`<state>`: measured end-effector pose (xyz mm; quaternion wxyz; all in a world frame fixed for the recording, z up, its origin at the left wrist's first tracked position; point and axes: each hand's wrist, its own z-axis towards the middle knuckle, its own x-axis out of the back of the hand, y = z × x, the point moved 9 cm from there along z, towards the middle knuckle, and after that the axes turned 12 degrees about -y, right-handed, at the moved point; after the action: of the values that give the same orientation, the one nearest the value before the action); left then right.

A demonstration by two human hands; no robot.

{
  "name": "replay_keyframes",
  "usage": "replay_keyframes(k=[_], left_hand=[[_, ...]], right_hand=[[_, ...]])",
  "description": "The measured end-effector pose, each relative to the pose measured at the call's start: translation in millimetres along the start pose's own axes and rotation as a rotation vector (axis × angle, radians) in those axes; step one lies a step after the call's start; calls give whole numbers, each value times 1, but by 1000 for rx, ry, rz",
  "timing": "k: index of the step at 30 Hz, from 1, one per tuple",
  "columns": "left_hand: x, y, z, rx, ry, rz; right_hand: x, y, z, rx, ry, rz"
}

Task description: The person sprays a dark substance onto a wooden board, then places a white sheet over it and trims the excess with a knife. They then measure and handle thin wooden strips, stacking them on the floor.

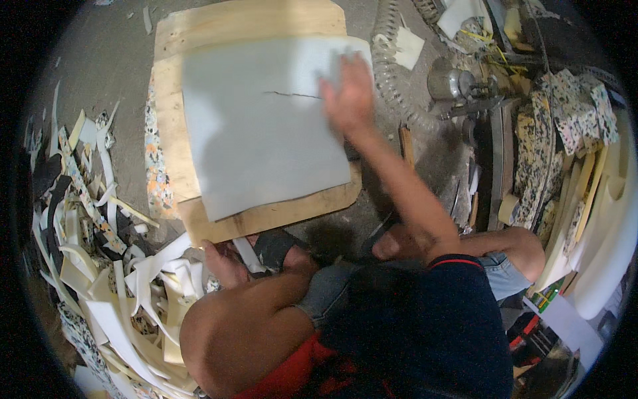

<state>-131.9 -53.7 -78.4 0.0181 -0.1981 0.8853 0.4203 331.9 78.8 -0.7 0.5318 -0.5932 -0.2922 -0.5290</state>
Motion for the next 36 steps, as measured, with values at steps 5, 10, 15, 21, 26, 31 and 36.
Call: replay_keyframes(k=[5,10,15,21,26,31,36], left_hand=[[-14,112,50,-198,185,245],[28,213,180,-250,256,370],[-74,256,131,-787,341,1279],[-249,124,101,-893,-373,1775],[-288,78,103,-863,-449,1848],[-298,64,95,-946,-434,1816],[-299,58,94,-977,-420,1834]], right_hand=[[31,103,-32,-570,-175,327],[-30,106,-65,-825,-352,730],[-54,50,-91,-947,-426,1263],[-73,17,-91,-904,-324,1762],[-76,17,-83,-825,-506,1676],[-65,9,-70,-846,-520,1633],[-63,11,-68,-820,-521,1664]])
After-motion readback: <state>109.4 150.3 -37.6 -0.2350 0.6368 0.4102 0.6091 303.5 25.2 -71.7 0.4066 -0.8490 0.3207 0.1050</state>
